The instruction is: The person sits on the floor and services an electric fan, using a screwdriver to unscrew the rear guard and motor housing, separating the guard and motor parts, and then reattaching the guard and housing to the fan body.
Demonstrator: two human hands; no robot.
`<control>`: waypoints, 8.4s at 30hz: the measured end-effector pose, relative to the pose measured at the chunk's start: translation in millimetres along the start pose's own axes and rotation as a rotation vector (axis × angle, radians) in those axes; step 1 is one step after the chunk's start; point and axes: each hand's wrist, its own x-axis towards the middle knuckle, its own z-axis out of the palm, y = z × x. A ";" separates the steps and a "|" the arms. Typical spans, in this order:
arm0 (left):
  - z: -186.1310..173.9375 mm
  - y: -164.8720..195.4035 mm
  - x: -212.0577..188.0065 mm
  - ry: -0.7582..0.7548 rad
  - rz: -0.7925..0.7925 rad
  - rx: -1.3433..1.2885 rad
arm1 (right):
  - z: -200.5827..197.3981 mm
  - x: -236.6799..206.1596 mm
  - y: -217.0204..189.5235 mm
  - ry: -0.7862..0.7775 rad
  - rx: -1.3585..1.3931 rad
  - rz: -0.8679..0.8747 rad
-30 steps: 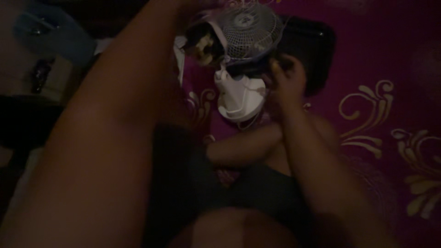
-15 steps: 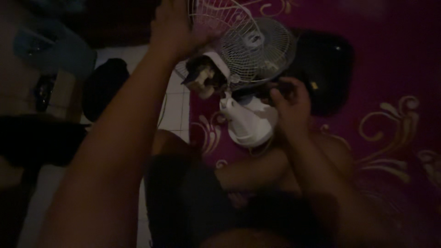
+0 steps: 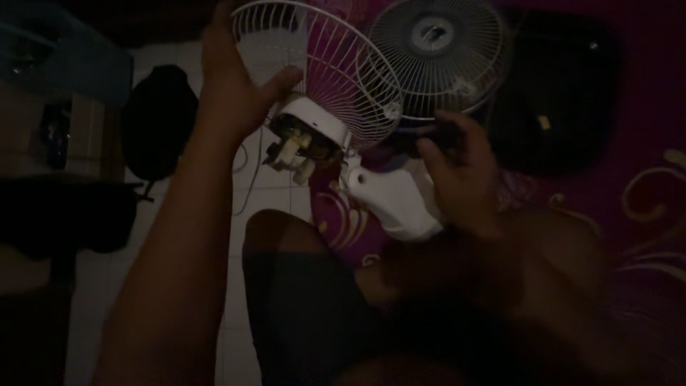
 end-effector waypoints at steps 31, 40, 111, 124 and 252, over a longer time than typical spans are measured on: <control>7.6 24.6 -8.6 0.074 0.023 0.091 | 0.1 2.3 14.0 -0.053 0.047 -0.077; 8.2 25.7 -9.7 0.071 0.025 0.094 | -5.8 7.8 -0.3 0.012 -0.215 0.127; 7.0 64.8 -14.1 0.140 0.024 0.248 | -41.3 30.1 -38.9 -0.398 -0.865 -0.161; 5.2 62.0 -11.1 0.069 -0.104 0.199 | -21.4 25.7 -47.7 -0.267 -0.789 0.121; 16.1 72.6 -16.2 0.249 0.058 0.336 | -58.6 44.2 -53.5 -0.596 -0.735 -0.366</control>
